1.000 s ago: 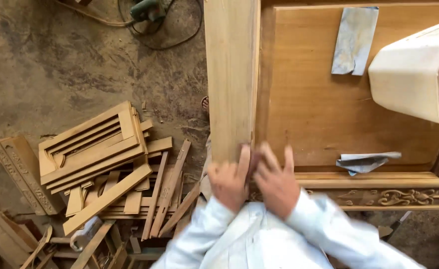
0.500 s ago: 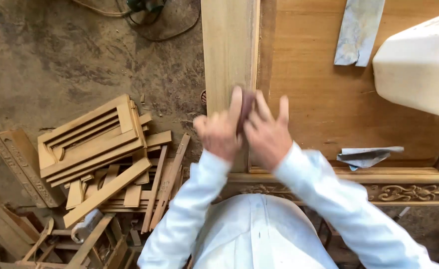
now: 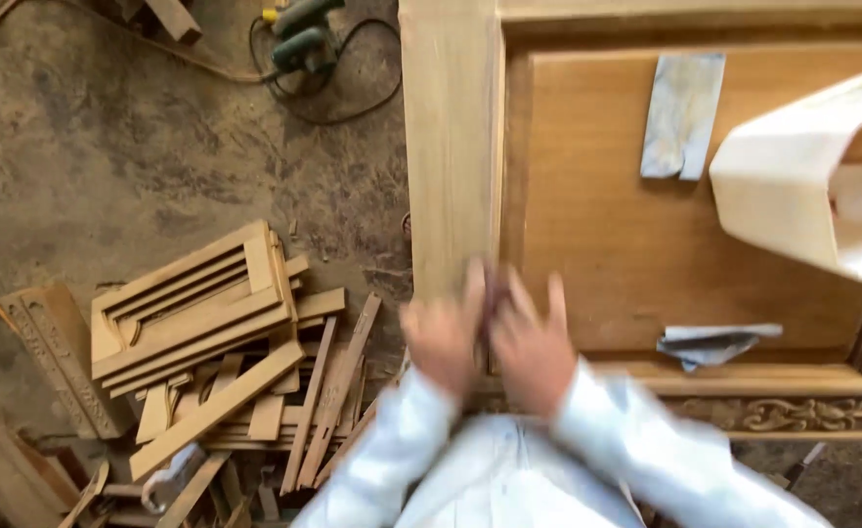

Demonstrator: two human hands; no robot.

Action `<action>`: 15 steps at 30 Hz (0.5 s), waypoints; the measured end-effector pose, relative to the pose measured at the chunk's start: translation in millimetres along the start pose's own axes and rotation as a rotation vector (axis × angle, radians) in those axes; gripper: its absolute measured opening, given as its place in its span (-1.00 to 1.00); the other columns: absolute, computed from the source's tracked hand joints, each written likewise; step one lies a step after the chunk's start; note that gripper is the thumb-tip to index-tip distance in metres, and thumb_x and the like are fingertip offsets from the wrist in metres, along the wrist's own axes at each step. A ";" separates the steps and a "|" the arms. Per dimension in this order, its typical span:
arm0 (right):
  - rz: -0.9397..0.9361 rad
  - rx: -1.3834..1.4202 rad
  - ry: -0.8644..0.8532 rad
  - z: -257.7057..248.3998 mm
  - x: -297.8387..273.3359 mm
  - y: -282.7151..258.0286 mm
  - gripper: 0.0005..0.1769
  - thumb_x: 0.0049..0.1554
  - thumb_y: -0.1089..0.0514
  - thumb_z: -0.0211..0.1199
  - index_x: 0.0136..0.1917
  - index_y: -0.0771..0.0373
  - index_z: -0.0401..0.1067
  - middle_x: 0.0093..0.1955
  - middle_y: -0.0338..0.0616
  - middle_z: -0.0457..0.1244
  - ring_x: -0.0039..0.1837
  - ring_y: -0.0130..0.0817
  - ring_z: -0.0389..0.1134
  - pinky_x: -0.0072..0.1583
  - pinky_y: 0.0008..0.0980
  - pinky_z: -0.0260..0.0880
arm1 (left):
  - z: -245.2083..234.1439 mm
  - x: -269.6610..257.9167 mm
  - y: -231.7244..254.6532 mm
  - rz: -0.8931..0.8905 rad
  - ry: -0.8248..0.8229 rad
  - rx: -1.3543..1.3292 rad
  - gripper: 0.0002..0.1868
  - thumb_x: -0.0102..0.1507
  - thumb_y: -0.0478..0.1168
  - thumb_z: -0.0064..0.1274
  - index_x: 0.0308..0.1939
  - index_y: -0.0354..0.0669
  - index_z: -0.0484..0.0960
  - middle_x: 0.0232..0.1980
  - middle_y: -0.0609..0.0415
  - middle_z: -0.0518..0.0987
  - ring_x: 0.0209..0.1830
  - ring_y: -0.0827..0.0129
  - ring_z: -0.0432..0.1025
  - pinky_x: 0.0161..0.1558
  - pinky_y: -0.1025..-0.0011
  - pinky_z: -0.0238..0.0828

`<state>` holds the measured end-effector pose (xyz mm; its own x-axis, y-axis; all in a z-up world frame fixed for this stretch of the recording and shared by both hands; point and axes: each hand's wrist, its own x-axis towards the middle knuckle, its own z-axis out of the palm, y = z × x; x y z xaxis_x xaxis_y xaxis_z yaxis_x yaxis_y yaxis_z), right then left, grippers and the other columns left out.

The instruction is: Sanding a wooden door panel using a sanding block and sandpaper to smooth the surface and edges.

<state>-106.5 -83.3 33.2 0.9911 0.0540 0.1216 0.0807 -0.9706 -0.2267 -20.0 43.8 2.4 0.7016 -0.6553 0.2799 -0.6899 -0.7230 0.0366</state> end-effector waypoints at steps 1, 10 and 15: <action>0.049 0.080 -0.109 -2.5 -20.1 -10.5 -0.61 -0.07 0.32 0.20 0.08 0.25 0.41 0.28 0.13 0.24 0.62 0.28 0.00 0.37 0.71 -0.13 | -12.5 -14.6 3.9 -0.022 -0.062 -0.191 -0.33 0.16 -0.13 -0.14 0.40 0.18 0.52 -0.57 0.37 0.24 -0.57 0.45 0.22 -0.15 0.22 0.26; -0.001 -0.143 0.096 21.6 154.0 141.8 -0.72 -0.04 0.34 0.22 0.00 0.28 0.44 0.24 0.10 0.25 0.65 0.34 -0.12 0.33 0.68 -0.12 | 87.8 192.5 -21.7 -0.050 0.066 -0.134 -0.31 0.32 -0.16 -0.20 0.57 0.31 0.13 -0.44 0.26 0.41 -0.39 0.39 0.42 -0.02 0.09 0.25; -0.026 -0.236 0.090 -2.4 102.3 83.3 -0.66 0.08 0.30 0.20 0.15 0.30 0.49 0.35 0.19 0.29 0.65 0.36 -0.07 0.40 0.65 -0.12 | 39.1 134.8 -14.1 0.001 0.319 -0.093 -0.39 0.31 -0.38 -0.26 0.38 0.20 0.54 -0.57 0.27 0.12 -0.62 0.36 0.14 -0.30 0.26 0.20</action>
